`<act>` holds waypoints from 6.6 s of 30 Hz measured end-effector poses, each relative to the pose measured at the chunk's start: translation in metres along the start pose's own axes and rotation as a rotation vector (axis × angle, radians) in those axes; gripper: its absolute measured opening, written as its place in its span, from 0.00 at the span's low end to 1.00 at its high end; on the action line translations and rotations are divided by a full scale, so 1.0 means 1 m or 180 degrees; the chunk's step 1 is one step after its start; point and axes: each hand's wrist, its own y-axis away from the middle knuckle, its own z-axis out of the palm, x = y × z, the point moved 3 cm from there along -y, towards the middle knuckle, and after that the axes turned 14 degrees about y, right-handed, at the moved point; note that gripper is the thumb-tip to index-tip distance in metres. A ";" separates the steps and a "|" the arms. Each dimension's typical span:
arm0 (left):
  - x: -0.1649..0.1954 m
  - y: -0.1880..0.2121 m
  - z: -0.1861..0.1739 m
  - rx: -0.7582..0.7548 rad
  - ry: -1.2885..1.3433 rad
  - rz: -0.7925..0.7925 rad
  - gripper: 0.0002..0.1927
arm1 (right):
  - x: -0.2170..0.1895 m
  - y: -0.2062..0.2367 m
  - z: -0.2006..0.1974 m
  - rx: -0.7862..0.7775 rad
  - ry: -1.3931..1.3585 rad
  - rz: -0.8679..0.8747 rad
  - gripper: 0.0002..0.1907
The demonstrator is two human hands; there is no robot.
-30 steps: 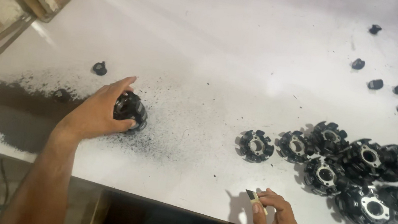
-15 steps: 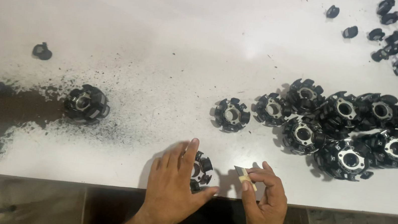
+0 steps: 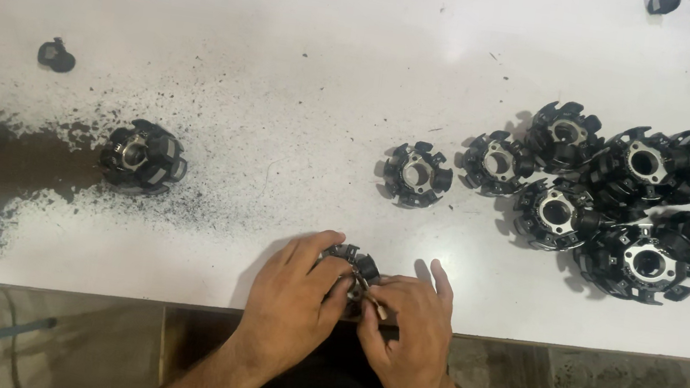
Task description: The person sits at a white workbench covered with omniwheels and black dust, fitting black rollers into the metal hubs of the wheels one at a time and pressing them into place, occasionally repositioning wheels and gathering finished wheels into a pile on the table.
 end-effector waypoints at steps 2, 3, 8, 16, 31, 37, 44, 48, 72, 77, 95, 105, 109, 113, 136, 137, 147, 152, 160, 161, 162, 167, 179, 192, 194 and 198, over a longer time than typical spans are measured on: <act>-0.002 0.002 0.001 0.0066 -0.0025 0.0022 0.10 | -0.001 -0.001 0.000 0.0028 0.0069 -0.0047 0.17; -0.003 0.003 0.002 0.0103 -0.0040 0.0022 0.09 | -0.002 -0.001 0.000 0.0042 0.0080 -0.0048 0.17; -0.006 0.005 0.004 0.0252 0.0058 0.0080 0.09 | -0.003 -0.004 -0.001 0.0017 0.0068 -0.0058 0.15; -0.001 0.009 0.008 0.0285 0.0283 0.0045 0.07 | -0.005 -0.013 -0.006 -0.0233 0.0155 0.0069 0.13; -0.012 0.008 0.020 0.0591 0.0160 0.0035 0.07 | -0.005 -0.014 -0.006 -0.0150 0.0050 -0.0104 0.14; -0.018 0.011 0.021 0.0587 0.0158 0.0061 0.08 | -0.007 -0.014 -0.003 -0.0137 0.0203 -0.0229 0.14; -0.013 0.010 0.015 0.0665 0.0306 -0.0010 0.07 | -0.013 -0.019 -0.007 -0.0344 0.0330 -0.0176 0.13; -0.013 0.012 -0.004 0.0732 0.0578 -0.0077 0.12 | -0.011 -0.019 -0.015 -0.0036 0.0210 -0.0260 0.14; -0.009 -0.012 -0.017 -0.0019 0.0004 0.0368 0.10 | 0.004 -0.019 0.004 -0.0132 -0.0110 -0.0025 0.14; 0.004 -0.008 -0.021 -0.0310 -0.0504 0.1072 0.13 | 0.005 -0.021 0.004 -0.0261 -0.0072 -0.0128 0.16; -0.005 -0.007 -0.017 -0.0219 0.0330 -0.0211 0.07 | -0.003 -0.006 0.008 0.0056 -0.0212 -0.0379 0.19; -0.008 -0.003 -0.015 -0.0203 0.0453 -0.0273 0.07 | 0.000 -0.003 0.012 -0.0027 -0.0140 -0.0391 0.17; -0.011 0.000 -0.014 -0.0294 0.0562 -0.0526 0.07 | -0.001 -0.002 0.010 0.0089 -0.0239 -0.0511 0.17; -0.010 0.002 -0.014 -0.0210 0.0553 -0.0412 0.07 | -0.006 -0.002 0.007 0.0178 -0.0120 -0.0410 0.16; -0.012 0.011 -0.013 -0.0051 0.0766 -0.0239 0.08 | -0.012 0.001 0.011 0.0213 -0.0019 -0.0511 0.19; -0.011 0.011 -0.014 -0.0024 0.0760 -0.0203 0.08 | -0.012 0.001 0.012 0.0222 -0.0009 -0.0517 0.19; -0.018 0.020 -0.011 -0.0324 0.0853 -0.0195 0.07 | -0.009 -0.001 0.011 0.0166 0.0381 -0.0575 0.16; -0.037 0.014 -0.085 0.0602 -0.0837 0.0132 0.20 | 0.022 -0.025 -0.010 0.0161 0.0711 -0.0370 0.12; -0.123 -0.026 -0.199 -0.0138 -0.0347 -0.0959 0.53 | 0.067 -0.073 -0.026 0.0139 0.1011 -0.0012 0.08; -0.124 -0.031 -0.197 -0.0372 -0.0184 -0.0981 0.53 | 0.068 -0.077 -0.026 0.0143 0.0996 0.0021 0.08; -0.121 -0.034 -0.198 -0.0302 -0.0377 -0.1040 0.53 | 0.068 -0.079 -0.026 0.0133 0.0984 0.0065 0.08; -0.067 -0.016 -0.170 0.0195 -0.0525 -0.1505 0.60 | 0.054 -0.059 -0.040 0.0721 0.0655 -0.0085 0.11; 0.009 0.013 0.015 -0.0215 -0.0161 -0.0132 0.54 | 0.053 0.013 -0.041 0.0550 -0.0269 0.0567 0.13; 0.005 0.000 0.004 -0.0038 0.0114 0.0136 0.11 | 0.005 0.005 -0.006 0.0087 -0.0211 0.0095 0.15; 0.003 0.002 0.005 -0.0041 0.0046 0.0146 0.09 | 0.001 0.003 -0.005 0.0098 -0.0058 0.0071 0.16; -0.002 0.006 0.004 0.0162 0.0274 0.0089 0.09 | -0.006 0.000 -0.006 0.0211 0.0199 -0.0089 0.16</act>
